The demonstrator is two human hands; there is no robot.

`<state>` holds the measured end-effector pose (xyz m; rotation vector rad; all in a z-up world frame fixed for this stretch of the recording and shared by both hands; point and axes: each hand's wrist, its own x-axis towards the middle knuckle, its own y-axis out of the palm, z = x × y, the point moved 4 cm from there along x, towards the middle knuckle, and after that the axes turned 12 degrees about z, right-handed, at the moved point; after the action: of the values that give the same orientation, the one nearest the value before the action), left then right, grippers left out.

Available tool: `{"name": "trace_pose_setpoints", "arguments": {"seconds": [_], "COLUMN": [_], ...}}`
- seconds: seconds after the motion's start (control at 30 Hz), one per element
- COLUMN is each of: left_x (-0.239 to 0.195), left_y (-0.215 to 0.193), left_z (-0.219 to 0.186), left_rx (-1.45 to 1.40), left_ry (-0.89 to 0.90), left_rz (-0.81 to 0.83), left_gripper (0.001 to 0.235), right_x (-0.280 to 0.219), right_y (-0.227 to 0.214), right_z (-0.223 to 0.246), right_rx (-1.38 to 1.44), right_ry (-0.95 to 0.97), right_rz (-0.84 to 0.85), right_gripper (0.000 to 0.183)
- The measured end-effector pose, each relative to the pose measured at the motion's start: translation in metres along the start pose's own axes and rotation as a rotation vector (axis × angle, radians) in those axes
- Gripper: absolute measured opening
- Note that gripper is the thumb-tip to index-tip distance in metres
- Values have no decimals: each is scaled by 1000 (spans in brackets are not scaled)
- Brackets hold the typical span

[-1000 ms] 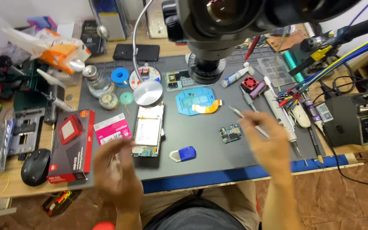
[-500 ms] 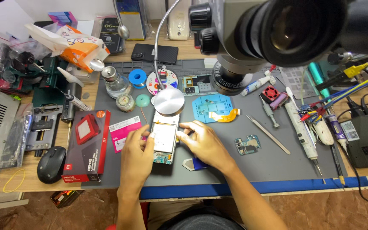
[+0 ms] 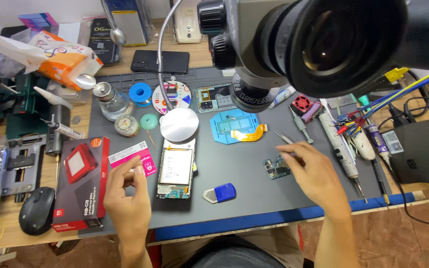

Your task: The person connects a small circuit board to a hard drive, then uses tweezers to manipulate components on the circuit board. They also connect a multi-colored wire harness to the board.

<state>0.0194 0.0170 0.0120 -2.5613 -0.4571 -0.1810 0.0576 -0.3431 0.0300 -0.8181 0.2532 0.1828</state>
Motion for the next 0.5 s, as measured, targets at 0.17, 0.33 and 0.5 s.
{"name": "trace_pose_setpoints", "arguments": {"seconds": [0.17, 0.33, 0.5], "left_x": [-17, -35, -54], "left_y": [17, 40, 59], "left_z": [-36, -53, -53], "left_rx": [-120, -203, -204], "left_ry": [194, 278, 314], "left_rz": [-71, 24, 164], "left_gripper": [16, 12, 18], "right_x": [-8, -10, -9], "right_y": [-10, -11, -11], "right_z": [-33, -26, -42], "right_rx": [-126, -92, -6], "right_ry": [161, 220, 122], "right_rz": [160, 190, 123], "right_gripper": [50, 44, 30]}}
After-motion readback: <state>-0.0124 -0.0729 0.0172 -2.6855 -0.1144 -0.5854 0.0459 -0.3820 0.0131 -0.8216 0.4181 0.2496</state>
